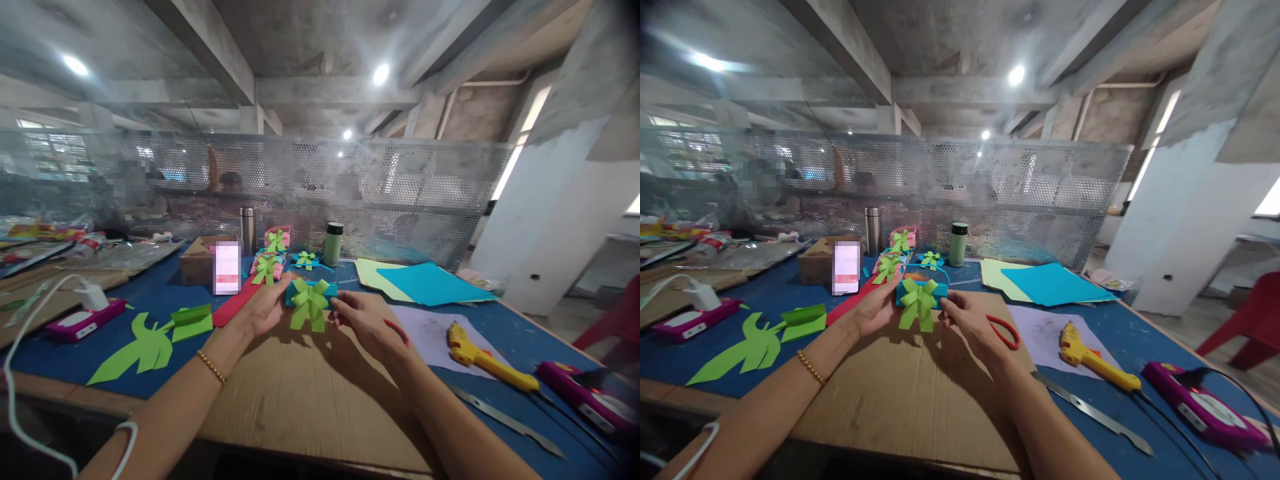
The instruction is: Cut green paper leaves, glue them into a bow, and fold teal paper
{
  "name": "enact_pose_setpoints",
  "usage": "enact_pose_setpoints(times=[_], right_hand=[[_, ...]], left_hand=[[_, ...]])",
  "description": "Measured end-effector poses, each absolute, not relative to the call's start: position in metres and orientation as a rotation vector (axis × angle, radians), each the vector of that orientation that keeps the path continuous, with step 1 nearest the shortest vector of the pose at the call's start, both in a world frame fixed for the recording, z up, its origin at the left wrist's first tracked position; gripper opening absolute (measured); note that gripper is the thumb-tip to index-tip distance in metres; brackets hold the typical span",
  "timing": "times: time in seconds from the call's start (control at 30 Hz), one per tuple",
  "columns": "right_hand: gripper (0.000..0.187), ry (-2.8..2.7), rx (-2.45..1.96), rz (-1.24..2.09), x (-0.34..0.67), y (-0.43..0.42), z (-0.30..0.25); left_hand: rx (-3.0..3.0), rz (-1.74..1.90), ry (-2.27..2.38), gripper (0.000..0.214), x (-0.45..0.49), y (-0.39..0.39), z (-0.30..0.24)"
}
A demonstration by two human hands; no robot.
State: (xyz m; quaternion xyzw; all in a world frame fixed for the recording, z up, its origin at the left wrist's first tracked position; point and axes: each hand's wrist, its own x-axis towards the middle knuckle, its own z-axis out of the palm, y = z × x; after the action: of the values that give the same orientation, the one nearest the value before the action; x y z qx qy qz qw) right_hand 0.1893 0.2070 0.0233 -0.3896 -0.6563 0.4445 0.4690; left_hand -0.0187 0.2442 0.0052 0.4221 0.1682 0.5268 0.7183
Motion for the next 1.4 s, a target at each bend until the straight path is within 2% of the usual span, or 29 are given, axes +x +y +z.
enact_pose_setpoints(times=[0.27, 0.73, 0.93, 1.03, 1.17, 1.3, 1.4], right_hand=[[0.028, -1.558, -0.991, 1.024, 0.202, 0.224, 0.010], [0.020, -1.618, -0.944, 1.034, 0.196, 0.225, 0.006], [0.029, -1.650, -1.032, 1.009, 0.203, 0.223, 0.008], [0.037, -1.605, -1.164, 0.915, 0.213, 0.228, 0.014], [0.033, -1.651, -1.388, 0.729, 0.228, 0.256, 0.041], [0.024, -1.815, -1.624, 0.465, 0.225, 0.311, 0.078], [0.030, -1.917, -1.763, 0.208, 0.205, 0.362, 0.091]], left_hand=[[1.104, 1.108, 0.609, 0.019, -0.026, 0.249, -0.004], [1.164, 1.091, 0.650, 0.028, -0.024, 0.247, -0.007], [1.108, 1.119, 0.663, 0.031, -0.026, 0.252, -0.009], [1.073, 1.173, 0.695, 0.025, -0.032, 0.258, -0.005], [1.019, 1.311, 0.688, 0.021, -0.054, 0.270, 0.004], [0.960, 1.448, 0.758, 0.013, -0.081, 0.280, 0.013], [0.935, 1.545, 0.772, 0.011, -0.093, 0.280, 0.019]])
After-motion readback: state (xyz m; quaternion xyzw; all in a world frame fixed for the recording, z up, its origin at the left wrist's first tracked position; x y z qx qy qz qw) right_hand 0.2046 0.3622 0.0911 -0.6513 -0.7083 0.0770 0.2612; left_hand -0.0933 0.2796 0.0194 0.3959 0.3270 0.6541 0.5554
